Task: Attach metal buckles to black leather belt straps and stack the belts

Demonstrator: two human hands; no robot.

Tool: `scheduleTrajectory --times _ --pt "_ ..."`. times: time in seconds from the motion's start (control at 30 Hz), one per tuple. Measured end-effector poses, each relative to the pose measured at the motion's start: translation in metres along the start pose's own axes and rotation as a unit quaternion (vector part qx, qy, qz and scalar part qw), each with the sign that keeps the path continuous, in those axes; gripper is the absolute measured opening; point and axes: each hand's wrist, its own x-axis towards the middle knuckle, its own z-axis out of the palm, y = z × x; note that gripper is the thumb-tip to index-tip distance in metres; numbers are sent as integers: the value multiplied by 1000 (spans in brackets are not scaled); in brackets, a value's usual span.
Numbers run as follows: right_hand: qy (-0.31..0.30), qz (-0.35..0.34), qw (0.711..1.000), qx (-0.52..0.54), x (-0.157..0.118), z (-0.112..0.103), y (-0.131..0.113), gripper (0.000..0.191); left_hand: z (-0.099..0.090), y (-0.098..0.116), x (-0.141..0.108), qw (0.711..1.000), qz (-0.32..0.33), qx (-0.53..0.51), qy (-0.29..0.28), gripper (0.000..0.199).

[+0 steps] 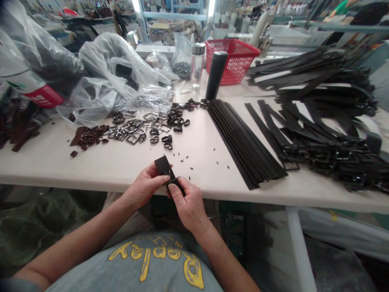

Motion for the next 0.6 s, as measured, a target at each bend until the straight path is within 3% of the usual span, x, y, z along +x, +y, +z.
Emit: scheduleTrajectory --times 0.17,0.37,0.6 --pt "28 26 999 -2 3 3 -2 33 4 -2 -1 1000 7 3 -2 32" --pt "53 -23 993 -103 1 2 -1 30 5 -6 0 999 21 12 21 25" --pt "47 -10 996 -75 2 -1 -6 31 -2 -2 0 999 -11 -50 -3 27"
